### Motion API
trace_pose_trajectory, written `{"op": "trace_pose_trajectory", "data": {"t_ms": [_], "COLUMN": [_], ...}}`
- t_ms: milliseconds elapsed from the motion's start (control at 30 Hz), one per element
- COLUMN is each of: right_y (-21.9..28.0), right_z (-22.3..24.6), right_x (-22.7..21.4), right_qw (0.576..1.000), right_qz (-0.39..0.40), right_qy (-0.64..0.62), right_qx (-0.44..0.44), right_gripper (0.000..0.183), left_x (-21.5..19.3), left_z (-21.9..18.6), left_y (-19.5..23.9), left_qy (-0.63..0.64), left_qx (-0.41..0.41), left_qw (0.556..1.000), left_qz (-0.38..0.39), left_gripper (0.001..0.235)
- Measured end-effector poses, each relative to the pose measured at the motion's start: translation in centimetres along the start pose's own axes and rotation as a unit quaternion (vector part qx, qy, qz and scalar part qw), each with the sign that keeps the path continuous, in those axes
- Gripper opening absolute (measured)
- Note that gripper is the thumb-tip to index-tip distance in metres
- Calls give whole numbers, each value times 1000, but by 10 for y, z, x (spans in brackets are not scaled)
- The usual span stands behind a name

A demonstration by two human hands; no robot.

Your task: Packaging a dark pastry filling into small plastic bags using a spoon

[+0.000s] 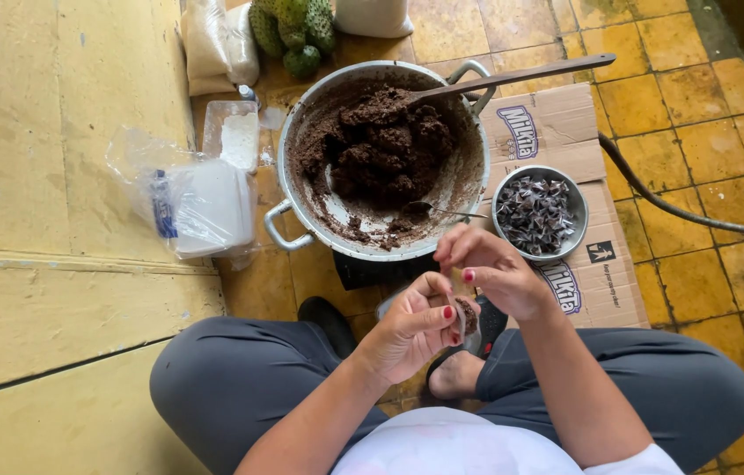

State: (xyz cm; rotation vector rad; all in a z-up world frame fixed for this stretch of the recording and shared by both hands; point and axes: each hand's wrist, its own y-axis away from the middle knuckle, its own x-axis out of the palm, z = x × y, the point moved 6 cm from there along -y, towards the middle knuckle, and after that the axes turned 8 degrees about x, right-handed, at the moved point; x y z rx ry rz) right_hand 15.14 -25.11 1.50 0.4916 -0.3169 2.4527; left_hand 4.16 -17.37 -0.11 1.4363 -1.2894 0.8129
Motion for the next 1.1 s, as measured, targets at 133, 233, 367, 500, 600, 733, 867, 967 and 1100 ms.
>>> {"op": "trace_pose_trajectory", "data": {"t_ms": [133,233,367,500,600,733,867,967,1100], "right_y": [25,35,37,35,28,23,13,9,7], "right_z": [-27,-25,-25,-40,-49,-53,-45,-48,-53], "right_x": [-18,-3,12,17,22,30,41,43,43], "right_qw": [994,989,981,968,964,961,957,957,962], "right_qz": [-66,-87,-69,-62,-65,-69,-57,-41,-26], "right_qy": [-83,-117,-182,-238,-253,-259,-273,-276,-266], "right_qx": [-9,9,24,42,50,65,77,75,55], "right_gripper": [23,31,42,55,57,62,69,72,81], "left_x": [-5,0,-1,-8,-11,-8,-15,-22,-24], "left_z": [-2,-11,-22,-24,-25,-27,-27,-25,-27], "left_y": [-1,0,-5,-7,-7,-5,-6,-8,-8], "left_qy": [-23,-87,-159,-160,-154,-143,-136,-139,-152], "left_qx": [23,57,140,214,218,215,219,222,226], "left_qw": [999,994,977,963,964,966,966,965,962], "left_qz": [13,17,22,25,23,5,-10,-19,-35], "left_gripper": [44,48,34,26,23,25,25,25,25]}}
